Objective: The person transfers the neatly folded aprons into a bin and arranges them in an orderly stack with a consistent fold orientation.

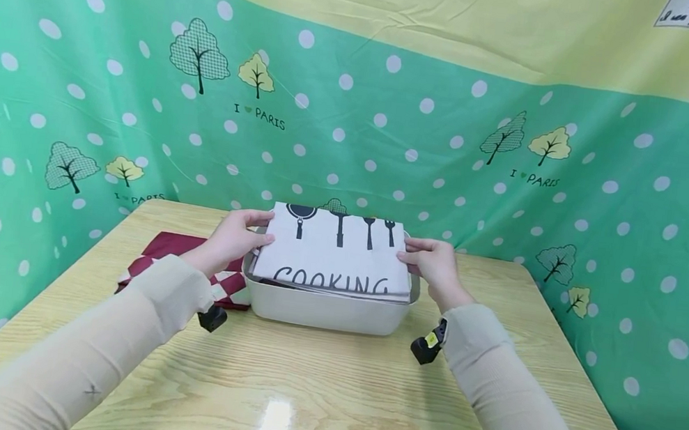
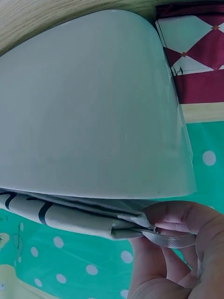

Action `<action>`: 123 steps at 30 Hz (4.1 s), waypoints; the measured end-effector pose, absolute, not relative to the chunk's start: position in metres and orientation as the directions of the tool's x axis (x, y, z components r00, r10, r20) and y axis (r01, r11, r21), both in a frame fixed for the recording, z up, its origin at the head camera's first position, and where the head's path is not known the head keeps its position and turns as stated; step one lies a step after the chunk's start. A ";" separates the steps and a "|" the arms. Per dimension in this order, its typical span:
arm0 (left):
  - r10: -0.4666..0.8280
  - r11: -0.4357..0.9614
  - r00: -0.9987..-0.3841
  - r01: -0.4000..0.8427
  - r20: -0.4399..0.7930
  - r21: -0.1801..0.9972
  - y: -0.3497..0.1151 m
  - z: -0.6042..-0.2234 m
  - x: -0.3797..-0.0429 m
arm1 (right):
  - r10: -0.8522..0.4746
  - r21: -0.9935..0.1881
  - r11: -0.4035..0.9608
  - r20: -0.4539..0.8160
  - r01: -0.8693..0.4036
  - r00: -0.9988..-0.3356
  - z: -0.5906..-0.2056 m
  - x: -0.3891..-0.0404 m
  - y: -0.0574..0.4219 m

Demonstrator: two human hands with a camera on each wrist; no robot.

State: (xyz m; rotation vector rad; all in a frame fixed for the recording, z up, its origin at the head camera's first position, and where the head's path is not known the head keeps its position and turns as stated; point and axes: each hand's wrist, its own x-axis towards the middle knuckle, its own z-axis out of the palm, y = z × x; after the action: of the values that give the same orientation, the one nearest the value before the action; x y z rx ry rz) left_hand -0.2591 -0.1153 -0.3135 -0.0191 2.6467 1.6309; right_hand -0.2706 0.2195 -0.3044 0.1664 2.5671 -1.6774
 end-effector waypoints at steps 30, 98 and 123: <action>-0.029 0.664 -0.999 -0.006 0.018 0.748 -0.113 -0.317 -0.257 | 0.032 -0.895 0.439 -0.076 0.083 -0.997 -0.317 -0.270 0.221; -0.070 0.646 -0.978 0.106 0.197 0.756 -0.184 -0.292 -0.217 | -0.121 -0.926 0.376 -0.012 -0.035 -0.993 -0.305 -0.233 0.158; -0.129 0.678 -0.978 0.032 0.162 0.734 -0.227 -0.314 -0.200 | -0.171 -0.922 0.359 0.086 -0.143 -0.982 -0.324 -0.210 0.127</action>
State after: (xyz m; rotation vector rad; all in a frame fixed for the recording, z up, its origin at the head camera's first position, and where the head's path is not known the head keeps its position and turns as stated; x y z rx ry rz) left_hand -0.2005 -0.2267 -0.3138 -0.0899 3.0593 1.3455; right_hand -0.2099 0.1268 -0.3241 -0.2964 2.5693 -1.7390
